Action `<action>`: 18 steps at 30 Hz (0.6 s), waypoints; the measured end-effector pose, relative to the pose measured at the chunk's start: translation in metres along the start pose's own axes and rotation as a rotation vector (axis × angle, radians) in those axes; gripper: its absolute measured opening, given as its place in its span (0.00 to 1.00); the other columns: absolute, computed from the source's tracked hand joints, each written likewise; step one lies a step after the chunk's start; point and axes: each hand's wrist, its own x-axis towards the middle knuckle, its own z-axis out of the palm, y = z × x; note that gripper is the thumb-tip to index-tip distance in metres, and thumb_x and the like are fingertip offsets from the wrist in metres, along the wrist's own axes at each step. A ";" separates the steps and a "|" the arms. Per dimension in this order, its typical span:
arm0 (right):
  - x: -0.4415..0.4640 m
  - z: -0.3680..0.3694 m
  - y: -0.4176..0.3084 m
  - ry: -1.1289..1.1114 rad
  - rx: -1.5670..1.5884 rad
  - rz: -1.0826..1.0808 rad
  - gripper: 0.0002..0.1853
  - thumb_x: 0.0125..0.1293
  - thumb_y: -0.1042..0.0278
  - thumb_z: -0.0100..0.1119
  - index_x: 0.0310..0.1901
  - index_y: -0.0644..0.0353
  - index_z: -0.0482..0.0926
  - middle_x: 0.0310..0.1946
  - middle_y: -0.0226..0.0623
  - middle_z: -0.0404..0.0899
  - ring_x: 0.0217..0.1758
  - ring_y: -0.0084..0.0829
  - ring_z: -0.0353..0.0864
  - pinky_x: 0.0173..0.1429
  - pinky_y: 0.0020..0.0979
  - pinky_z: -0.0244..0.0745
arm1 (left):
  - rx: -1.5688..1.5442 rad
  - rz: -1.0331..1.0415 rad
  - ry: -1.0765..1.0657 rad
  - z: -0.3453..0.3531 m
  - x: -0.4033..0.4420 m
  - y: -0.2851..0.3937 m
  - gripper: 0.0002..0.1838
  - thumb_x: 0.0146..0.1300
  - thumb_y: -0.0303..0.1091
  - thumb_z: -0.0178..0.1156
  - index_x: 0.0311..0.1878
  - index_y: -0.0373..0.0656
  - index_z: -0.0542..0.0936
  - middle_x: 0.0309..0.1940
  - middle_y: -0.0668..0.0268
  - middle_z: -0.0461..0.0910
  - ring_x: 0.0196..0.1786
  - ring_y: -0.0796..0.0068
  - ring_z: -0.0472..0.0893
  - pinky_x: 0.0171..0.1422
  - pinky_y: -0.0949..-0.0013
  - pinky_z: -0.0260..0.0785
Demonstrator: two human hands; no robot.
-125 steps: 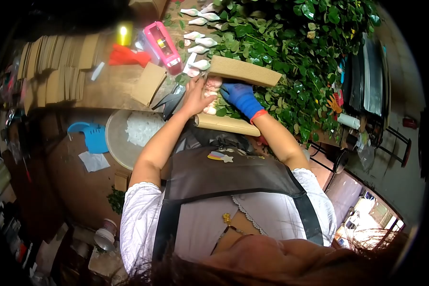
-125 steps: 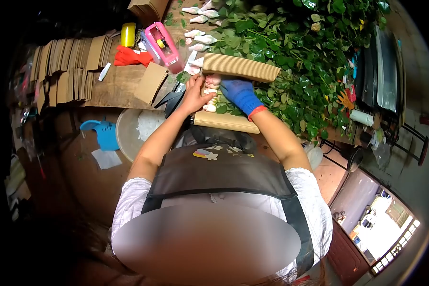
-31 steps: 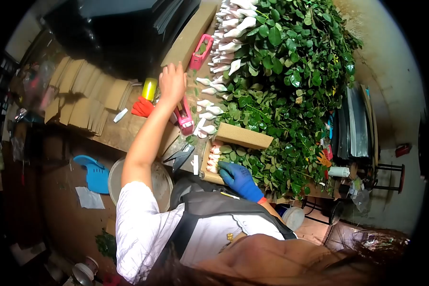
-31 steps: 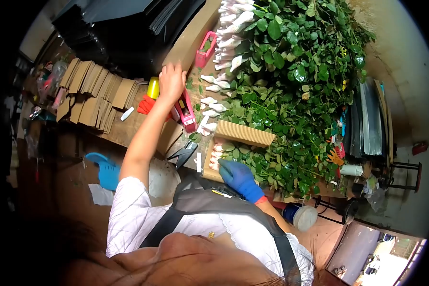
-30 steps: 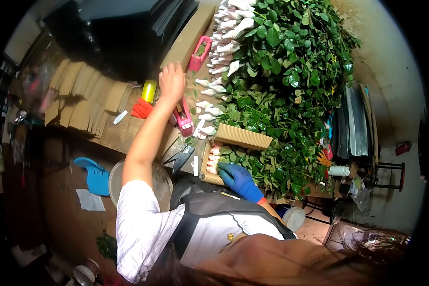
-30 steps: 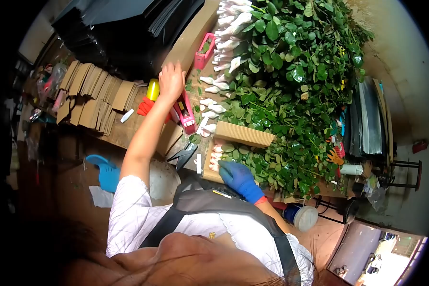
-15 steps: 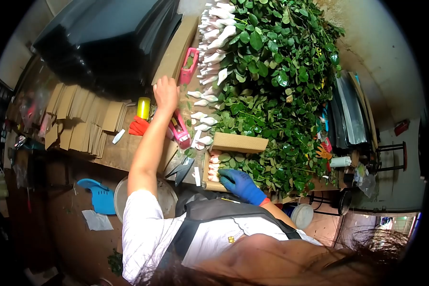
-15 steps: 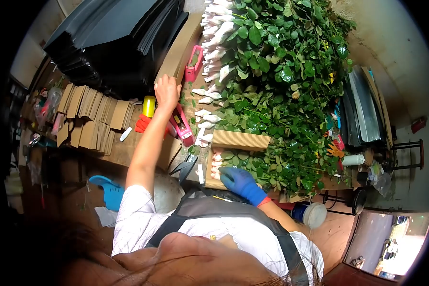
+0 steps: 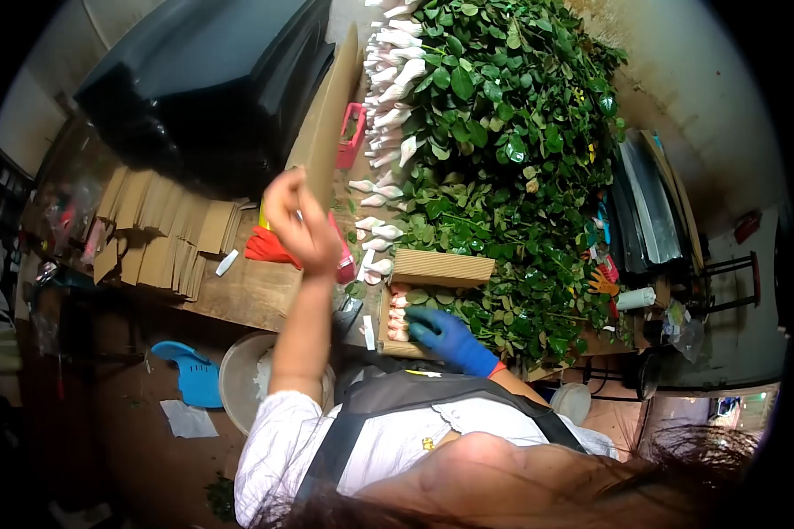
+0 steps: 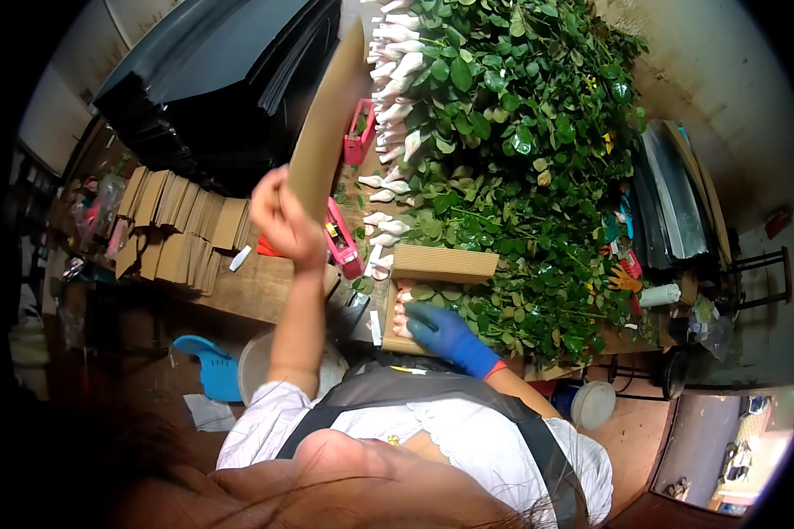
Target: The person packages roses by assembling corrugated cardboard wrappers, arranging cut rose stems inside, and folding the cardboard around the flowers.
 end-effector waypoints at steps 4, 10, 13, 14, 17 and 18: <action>0.008 -0.040 -0.090 -0.160 0.936 0.200 0.37 0.69 0.59 0.67 0.73 0.63 0.61 0.61 0.43 0.75 0.63 0.36 0.78 0.61 0.30 0.78 | 0.004 0.552 -0.510 -0.046 -0.087 0.068 0.15 0.59 0.30 0.68 0.25 0.49 0.68 0.39 0.63 0.80 0.42 0.66 0.77 0.48 0.60 0.72; -0.001 -0.076 -0.055 0.173 0.295 0.194 0.15 0.71 0.62 0.62 0.51 0.64 0.81 0.33 0.21 0.78 0.35 0.14 0.70 0.39 0.23 0.70 | 0.084 0.343 -0.896 -0.071 -0.126 0.055 0.19 0.55 0.38 0.73 0.46 0.46 0.77 0.45 0.60 0.82 0.45 0.60 0.81 0.54 0.56 0.72; -0.015 -0.087 0.006 0.202 0.338 0.260 0.15 0.71 0.61 0.64 0.51 0.64 0.82 0.36 0.23 0.80 0.36 0.15 0.72 0.41 0.22 0.71 | 0.476 -0.199 -0.695 -0.080 -0.128 0.038 0.22 0.57 0.34 0.71 0.53 0.40 0.77 0.47 0.54 0.76 0.48 0.52 0.77 0.50 0.59 0.71; -0.021 -0.087 0.016 0.231 0.349 0.282 0.16 0.71 0.60 0.64 0.52 0.65 0.82 0.37 0.24 0.81 0.37 0.17 0.74 0.43 0.23 0.72 | 0.397 -0.474 -0.772 -0.087 -0.139 0.020 0.17 0.62 0.35 0.69 0.50 0.37 0.80 0.44 0.55 0.78 0.45 0.61 0.79 0.50 0.64 0.72; -0.033 -0.088 0.054 0.176 0.303 0.388 0.17 0.72 0.62 0.63 0.53 0.67 0.81 0.37 0.25 0.81 0.38 0.16 0.73 0.45 0.23 0.73 | 0.112 -1.128 -0.929 -0.102 -0.190 -0.026 0.14 0.69 0.38 0.65 0.40 0.34 0.83 0.28 0.72 0.81 0.32 0.85 0.74 0.38 0.74 0.68; -0.037 -0.092 0.071 0.133 0.148 0.407 0.20 0.71 0.54 0.62 0.51 0.64 0.83 0.38 0.32 0.85 0.38 0.24 0.80 0.47 0.30 0.77 | 0.145 -1.152 -0.952 -0.099 -0.199 -0.025 0.14 0.69 0.39 0.65 0.38 0.34 0.83 0.27 0.73 0.80 0.31 0.85 0.74 0.38 0.74 0.67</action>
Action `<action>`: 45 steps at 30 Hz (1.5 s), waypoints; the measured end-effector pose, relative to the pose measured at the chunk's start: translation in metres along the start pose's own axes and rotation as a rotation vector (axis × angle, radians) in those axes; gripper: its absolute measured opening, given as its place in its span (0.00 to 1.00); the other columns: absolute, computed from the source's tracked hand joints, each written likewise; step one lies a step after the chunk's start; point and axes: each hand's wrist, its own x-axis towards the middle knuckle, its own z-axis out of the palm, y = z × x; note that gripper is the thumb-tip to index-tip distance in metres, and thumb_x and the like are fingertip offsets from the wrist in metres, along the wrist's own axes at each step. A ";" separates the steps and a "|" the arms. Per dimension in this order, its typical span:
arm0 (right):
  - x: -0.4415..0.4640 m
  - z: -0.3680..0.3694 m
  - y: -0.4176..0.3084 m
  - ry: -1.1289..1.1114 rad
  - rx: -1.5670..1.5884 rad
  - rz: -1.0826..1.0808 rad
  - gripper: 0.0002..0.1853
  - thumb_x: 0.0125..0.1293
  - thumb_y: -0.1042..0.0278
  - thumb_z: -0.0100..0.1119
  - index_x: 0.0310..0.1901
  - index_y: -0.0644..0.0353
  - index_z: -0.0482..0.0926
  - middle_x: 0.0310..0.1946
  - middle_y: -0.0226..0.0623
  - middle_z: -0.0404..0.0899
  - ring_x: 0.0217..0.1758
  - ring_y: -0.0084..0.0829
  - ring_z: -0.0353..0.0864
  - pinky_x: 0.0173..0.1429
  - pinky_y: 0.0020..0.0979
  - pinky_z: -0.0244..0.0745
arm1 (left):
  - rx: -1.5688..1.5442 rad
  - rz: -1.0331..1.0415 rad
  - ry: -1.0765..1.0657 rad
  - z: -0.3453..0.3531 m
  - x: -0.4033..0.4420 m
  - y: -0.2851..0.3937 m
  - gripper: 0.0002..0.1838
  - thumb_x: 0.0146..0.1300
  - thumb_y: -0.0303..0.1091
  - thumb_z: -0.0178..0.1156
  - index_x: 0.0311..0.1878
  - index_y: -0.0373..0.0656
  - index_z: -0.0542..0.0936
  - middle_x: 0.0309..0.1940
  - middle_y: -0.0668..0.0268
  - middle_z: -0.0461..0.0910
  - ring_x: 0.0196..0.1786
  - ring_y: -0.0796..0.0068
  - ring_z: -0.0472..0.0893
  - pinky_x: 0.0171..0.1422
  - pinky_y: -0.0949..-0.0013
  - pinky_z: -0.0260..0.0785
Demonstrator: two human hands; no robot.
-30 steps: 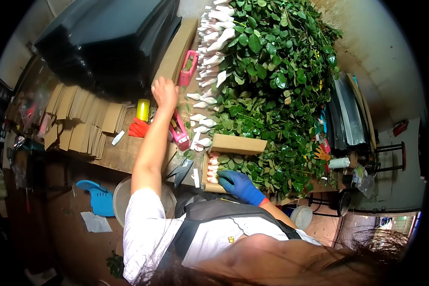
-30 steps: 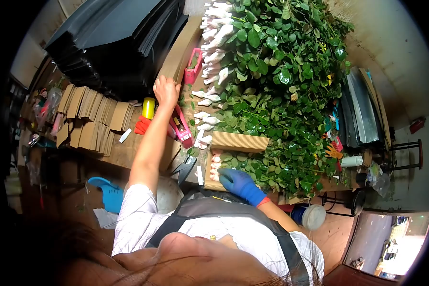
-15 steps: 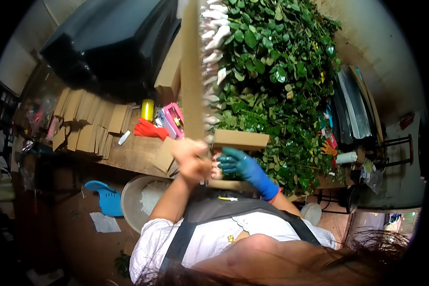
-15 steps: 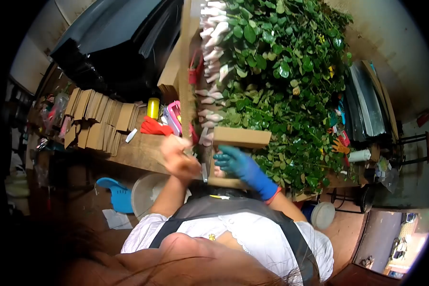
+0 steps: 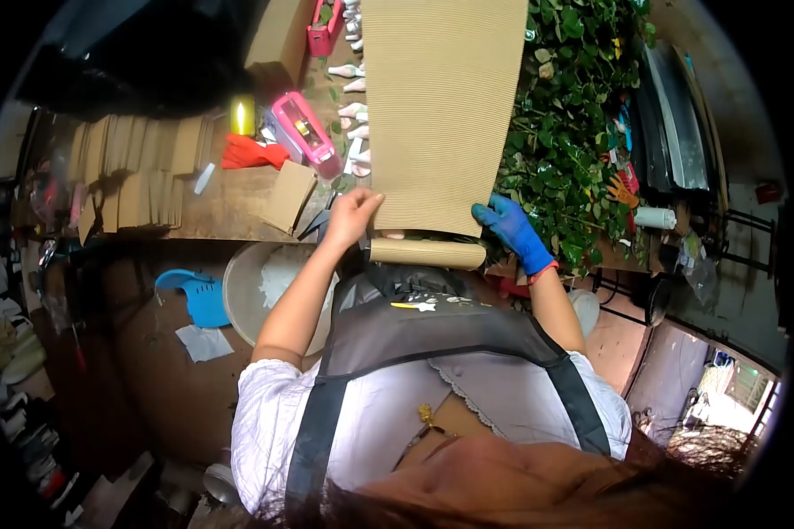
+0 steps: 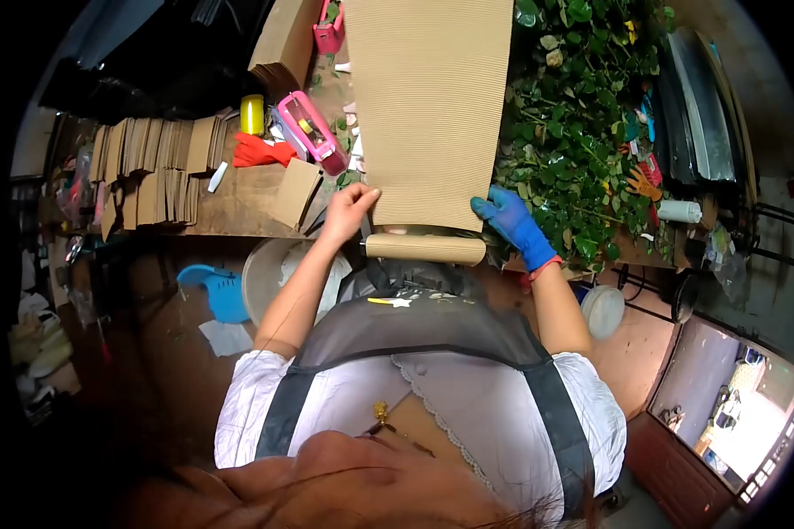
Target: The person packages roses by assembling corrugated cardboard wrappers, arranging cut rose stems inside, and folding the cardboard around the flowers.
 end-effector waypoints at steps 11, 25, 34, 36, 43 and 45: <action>0.050 0.056 0.006 -0.409 -0.835 -0.480 0.15 0.61 0.54 0.62 0.49 0.44 0.84 0.41 0.39 0.85 0.47 0.44 0.84 0.52 0.44 0.77 | 0.730 0.016 -0.058 0.000 0.026 -0.029 0.25 0.61 0.52 0.70 0.23 0.38 0.79 0.17 0.62 0.77 0.22 0.63 0.79 0.31 0.58 0.70; 0.046 0.065 -0.022 -0.543 -0.976 -0.612 0.14 0.63 0.59 0.61 0.51 0.41 0.85 0.40 0.35 0.83 0.45 0.40 0.84 0.51 0.45 0.77 | 1.114 0.835 -0.396 0.034 0.038 -0.024 0.40 0.64 0.55 0.58 0.75 0.43 0.65 0.70 0.57 0.70 0.73 0.61 0.67 0.73 0.54 0.62; 0.100 0.091 -0.082 0.128 -0.982 -0.560 0.20 0.62 0.53 0.64 0.54 0.48 0.80 0.43 0.41 0.85 0.46 0.44 0.85 0.51 0.45 0.78 | 1.018 0.903 -0.355 0.034 0.040 -0.036 0.33 0.66 0.60 0.57 0.57 0.37 0.78 0.56 0.53 0.77 0.65 0.54 0.71 0.73 0.52 0.59; 0.110 0.085 -0.094 -0.047 -1.041 -0.438 0.24 0.60 0.52 0.65 0.57 0.49 0.78 0.44 0.46 0.84 0.47 0.45 0.85 0.51 0.46 0.78 | 1.030 0.968 -0.304 0.031 0.045 -0.036 0.32 0.66 0.60 0.56 0.57 0.38 0.79 0.57 0.53 0.77 0.64 0.54 0.72 0.73 0.52 0.59; 0.117 0.188 -0.127 -0.099 -0.663 -1.168 0.26 0.59 0.58 0.67 0.60 0.52 0.77 0.52 0.37 0.82 0.55 0.40 0.80 0.59 0.42 0.75 | 0.908 0.824 -0.467 0.046 0.056 -0.076 0.39 0.67 0.58 0.56 0.73 0.42 0.66 0.71 0.49 0.67 0.75 0.54 0.65 0.79 0.51 0.54; 0.135 0.244 -0.127 -0.093 -0.992 -1.218 0.19 0.63 0.63 0.57 0.56 0.53 0.77 0.55 0.35 0.79 0.59 0.37 0.77 0.63 0.39 0.71 | 0.899 0.810 -0.462 0.043 0.052 -0.065 0.39 0.67 0.58 0.56 0.74 0.42 0.66 0.71 0.50 0.67 0.75 0.53 0.64 0.79 0.51 0.54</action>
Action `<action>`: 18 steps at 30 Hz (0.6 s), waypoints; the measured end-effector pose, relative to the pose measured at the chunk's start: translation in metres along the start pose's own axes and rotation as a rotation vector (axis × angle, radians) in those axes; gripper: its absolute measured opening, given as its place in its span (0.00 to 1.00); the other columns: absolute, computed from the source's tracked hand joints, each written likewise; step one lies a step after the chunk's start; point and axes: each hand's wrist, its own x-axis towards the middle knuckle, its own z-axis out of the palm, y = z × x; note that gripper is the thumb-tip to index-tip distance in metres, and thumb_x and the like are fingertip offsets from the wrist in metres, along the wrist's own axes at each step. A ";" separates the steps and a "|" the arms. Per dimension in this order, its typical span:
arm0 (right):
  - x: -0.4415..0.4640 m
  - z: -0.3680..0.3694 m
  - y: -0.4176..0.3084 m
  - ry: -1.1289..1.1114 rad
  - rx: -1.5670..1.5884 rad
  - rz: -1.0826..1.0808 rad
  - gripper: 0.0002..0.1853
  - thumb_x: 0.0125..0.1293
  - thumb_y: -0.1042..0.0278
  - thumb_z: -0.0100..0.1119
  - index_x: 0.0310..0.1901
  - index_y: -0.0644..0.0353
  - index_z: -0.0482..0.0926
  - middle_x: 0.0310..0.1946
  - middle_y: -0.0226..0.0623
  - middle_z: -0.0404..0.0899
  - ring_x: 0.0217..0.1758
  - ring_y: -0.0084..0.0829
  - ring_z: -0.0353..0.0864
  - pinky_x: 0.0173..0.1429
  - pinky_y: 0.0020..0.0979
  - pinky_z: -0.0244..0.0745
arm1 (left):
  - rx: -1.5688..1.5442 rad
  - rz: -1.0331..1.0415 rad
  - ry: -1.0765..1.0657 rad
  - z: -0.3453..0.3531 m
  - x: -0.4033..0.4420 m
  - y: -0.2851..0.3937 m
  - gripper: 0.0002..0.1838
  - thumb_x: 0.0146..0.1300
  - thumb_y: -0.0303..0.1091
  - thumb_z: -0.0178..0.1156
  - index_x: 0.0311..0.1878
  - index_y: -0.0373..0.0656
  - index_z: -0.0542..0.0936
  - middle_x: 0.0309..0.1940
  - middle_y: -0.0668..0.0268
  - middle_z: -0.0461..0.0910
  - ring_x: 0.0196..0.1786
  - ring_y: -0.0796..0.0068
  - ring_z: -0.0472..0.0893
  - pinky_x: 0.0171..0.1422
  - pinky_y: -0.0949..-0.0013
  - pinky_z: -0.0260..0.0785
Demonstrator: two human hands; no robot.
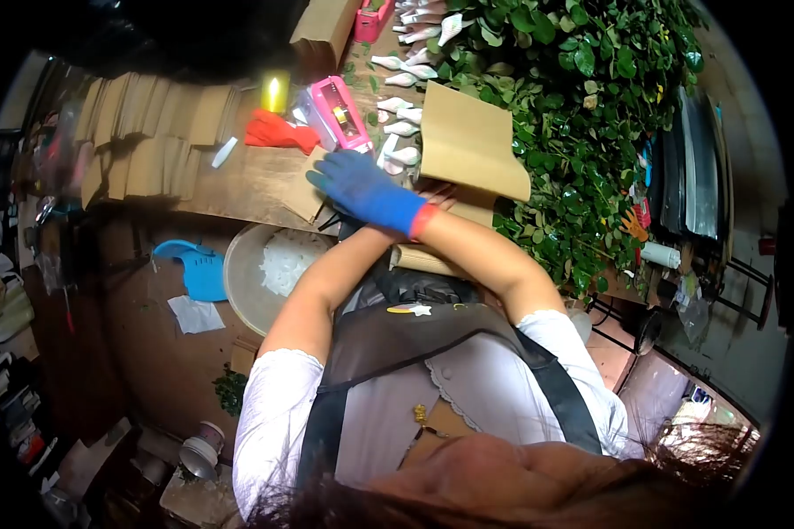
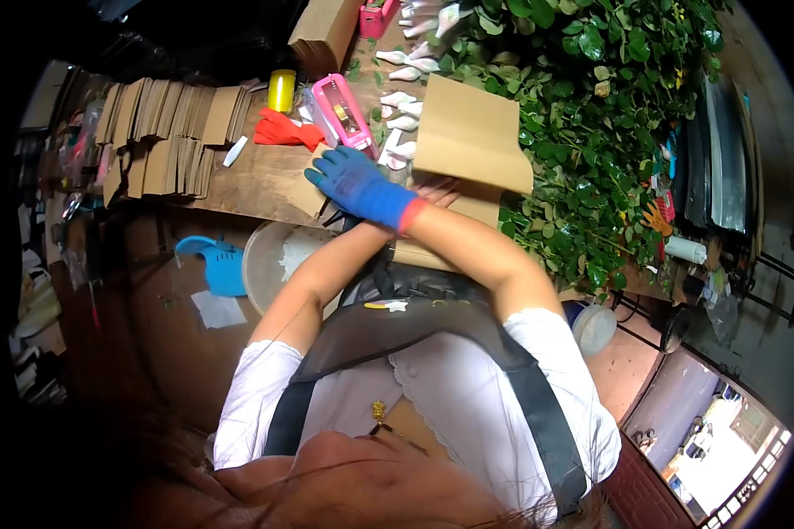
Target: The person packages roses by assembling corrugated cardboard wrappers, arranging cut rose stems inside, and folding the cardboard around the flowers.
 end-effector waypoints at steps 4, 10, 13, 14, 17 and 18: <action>0.008 0.083 0.006 0.062 -0.231 -0.067 0.17 0.65 0.65 0.53 0.55 0.56 0.78 0.57 0.41 0.78 0.62 0.40 0.74 0.66 0.43 0.66 | -0.013 -0.006 0.011 -0.001 0.005 0.003 0.39 0.67 0.58 0.56 0.74 0.43 0.65 0.72 0.50 0.66 0.75 0.53 0.64 0.79 0.51 0.55; -0.003 0.071 0.007 -0.036 -0.117 -0.076 0.05 0.58 0.65 0.57 0.34 0.52 0.80 0.43 0.34 0.79 0.54 0.36 0.76 0.54 0.36 0.72 | -0.038 -0.027 0.015 0.003 0.004 0.008 0.39 0.67 0.57 0.56 0.75 0.43 0.64 0.72 0.51 0.66 0.76 0.53 0.64 0.79 0.50 0.55; -0.023 0.052 0.008 -0.015 0.003 -0.038 0.08 0.58 0.64 0.59 0.39 0.53 0.82 0.48 0.34 0.80 0.52 0.36 0.79 0.52 0.38 0.75 | -0.032 -0.028 0.003 0.000 0.002 0.006 0.40 0.67 0.57 0.56 0.76 0.43 0.64 0.73 0.51 0.66 0.76 0.53 0.63 0.78 0.50 0.56; -0.033 0.025 0.004 0.021 0.105 0.016 0.11 0.59 0.64 0.59 0.42 0.55 0.82 0.50 0.35 0.80 0.53 0.38 0.80 0.53 0.38 0.75 | -0.029 -0.031 -0.006 -0.002 0.001 0.007 0.40 0.67 0.57 0.56 0.76 0.43 0.63 0.73 0.51 0.66 0.76 0.53 0.63 0.78 0.50 0.56; -0.089 -0.045 -0.006 0.040 0.433 0.272 0.17 0.63 0.63 0.60 0.51 0.59 0.82 0.53 0.37 0.82 0.54 0.41 0.82 0.56 0.38 0.76 | -0.018 -0.043 -0.036 -0.003 -0.002 0.004 0.40 0.67 0.57 0.56 0.76 0.44 0.63 0.73 0.51 0.65 0.77 0.53 0.63 0.78 0.50 0.56; -0.116 -0.049 -0.007 -0.005 0.560 0.418 0.18 0.65 0.62 0.60 0.53 0.61 0.82 0.53 0.39 0.83 0.54 0.41 0.82 0.58 0.38 0.76 | -0.011 -0.048 -0.055 -0.006 -0.002 0.002 0.40 0.67 0.57 0.56 0.76 0.44 0.63 0.73 0.51 0.65 0.77 0.53 0.63 0.78 0.50 0.56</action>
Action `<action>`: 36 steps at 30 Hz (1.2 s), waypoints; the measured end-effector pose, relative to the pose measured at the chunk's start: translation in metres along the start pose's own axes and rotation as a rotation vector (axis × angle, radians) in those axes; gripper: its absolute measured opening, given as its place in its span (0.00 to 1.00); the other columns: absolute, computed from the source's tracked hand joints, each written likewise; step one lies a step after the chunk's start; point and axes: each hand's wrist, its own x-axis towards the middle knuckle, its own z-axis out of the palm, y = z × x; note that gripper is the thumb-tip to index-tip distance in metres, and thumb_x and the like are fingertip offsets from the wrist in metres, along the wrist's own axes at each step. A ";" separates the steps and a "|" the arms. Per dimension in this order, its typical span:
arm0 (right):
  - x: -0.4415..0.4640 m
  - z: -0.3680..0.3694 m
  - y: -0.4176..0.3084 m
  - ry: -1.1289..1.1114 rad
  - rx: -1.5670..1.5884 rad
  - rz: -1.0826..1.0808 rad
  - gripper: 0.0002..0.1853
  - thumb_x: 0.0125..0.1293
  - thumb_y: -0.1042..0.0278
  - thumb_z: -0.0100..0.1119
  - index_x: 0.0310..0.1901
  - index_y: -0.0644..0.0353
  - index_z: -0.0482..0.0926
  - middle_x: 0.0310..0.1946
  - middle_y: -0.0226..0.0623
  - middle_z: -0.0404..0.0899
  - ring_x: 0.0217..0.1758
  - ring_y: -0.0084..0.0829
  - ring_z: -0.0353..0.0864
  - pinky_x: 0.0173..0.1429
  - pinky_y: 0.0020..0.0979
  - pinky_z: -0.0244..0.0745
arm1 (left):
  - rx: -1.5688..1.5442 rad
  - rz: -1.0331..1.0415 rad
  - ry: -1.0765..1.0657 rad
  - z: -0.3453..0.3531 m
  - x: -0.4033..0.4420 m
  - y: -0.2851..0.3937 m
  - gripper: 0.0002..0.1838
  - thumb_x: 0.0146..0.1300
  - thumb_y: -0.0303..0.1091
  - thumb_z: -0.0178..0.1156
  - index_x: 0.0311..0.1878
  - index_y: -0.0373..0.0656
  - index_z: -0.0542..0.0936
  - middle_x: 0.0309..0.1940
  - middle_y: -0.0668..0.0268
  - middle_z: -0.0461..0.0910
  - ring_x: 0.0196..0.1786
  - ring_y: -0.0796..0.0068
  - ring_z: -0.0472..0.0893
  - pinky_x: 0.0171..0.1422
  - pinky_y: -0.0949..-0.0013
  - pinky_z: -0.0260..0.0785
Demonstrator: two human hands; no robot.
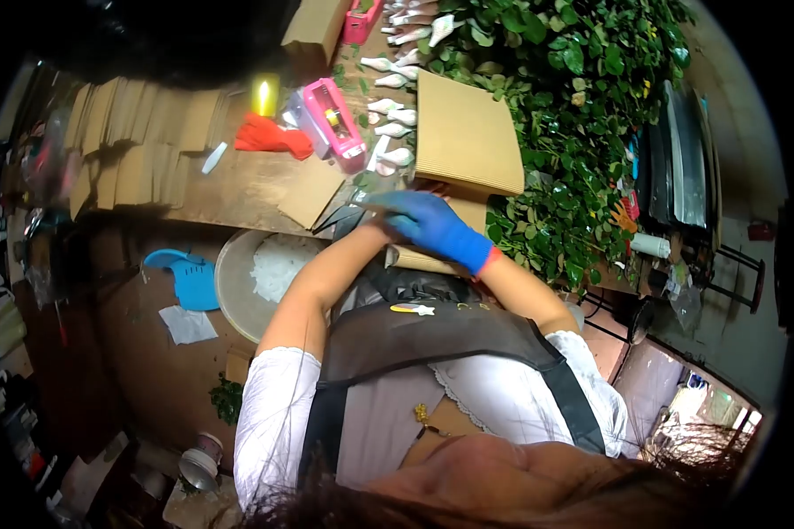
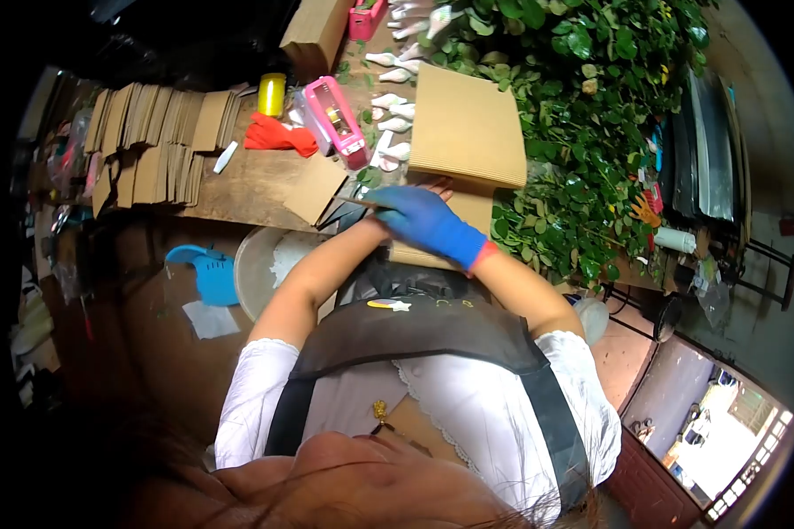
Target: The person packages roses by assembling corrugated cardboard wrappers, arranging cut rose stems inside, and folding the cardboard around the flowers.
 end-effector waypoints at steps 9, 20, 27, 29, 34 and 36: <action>-0.055 -0.047 0.079 -0.394 0.368 0.926 0.27 0.66 0.44 0.66 0.46 0.66 0.83 0.36 0.38 0.88 0.33 0.25 0.86 0.39 0.29 0.83 | 0.068 0.068 0.104 -0.011 -0.004 0.002 0.28 0.61 0.49 0.57 0.60 0.42 0.79 0.61 0.53 0.76 0.66 0.50 0.72 0.71 0.50 0.63; -0.048 -0.045 0.073 -0.442 0.008 0.821 0.31 0.65 0.36 0.56 0.25 0.61 0.86 0.23 0.40 0.86 0.25 0.35 0.86 0.38 0.39 0.81 | 0.040 0.129 0.208 -0.065 -0.030 0.003 0.23 0.60 0.31 0.66 0.59 0.39 0.79 0.56 0.56 0.81 0.60 0.56 0.81 0.63 0.57 0.75; -0.066 -0.067 0.038 -0.213 -0.174 0.486 0.24 0.69 0.43 0.53 0.42 0.58 0.87 0.42 0.48 0.87 0.43 0.48 0.86 0.51 0.45 0.79 | 0.055 0.013 0.255 -0.053 -0.007 0.031 0.04 0.54 0.25 0.63 0.33 0.38 0.82 0.38 0.58 0.83 0.40 0.56 0.83 0.44 0.58 0.79; -0.077 -0.095 0.032 0.258 0.050 0.379 0.16 0.69 0.57 0.60 0.49 0.57 0.86 0.45 0.45 0.86 0.47 0.45 0.86 0.54 0.40 0.80 | 0.046 0.012 0.289 -0.053 -0.005 0.037 0.04 0.53 0.24 0.64 0.33 0.38 0.82 0.38 0.57 0.83 0.40 0.56 0.83 0.45 0.58 0.78; -0.081 -0.153 0.128 0.768 -0.532 0.332 0.26 0.60 0.69 0.60 0.62 0.54 0.77 0.57 0.45 0.80 0.58 0.45 0.81 0.63 0.43 0.76 | 0.006 -0.054 0.254 -0.057 -0.005 0.043 0.07 0.55 0.26 0.66 0.37 0.37 0.83 0.42 0.59 0.84 0.45 0.56 0.84 0.57 0.57 0.78; -0.072 -0.142 0.161 0.607 -0.782 0.405 0.28 0.60 0.66 0.62 0.64 0.53 0.75 0.61 0.45 0.78 0.61 0.45 0.79 0.65 0.42 0.74 | 0.007 -0.052 0.233 -0.058 -0.005 0.044 0.06 0.57 0.27 0.66 0.38 0.37 0.84 0.42 0.59 0.84 0.46 0.56 0.84 0.63 0.55 0.76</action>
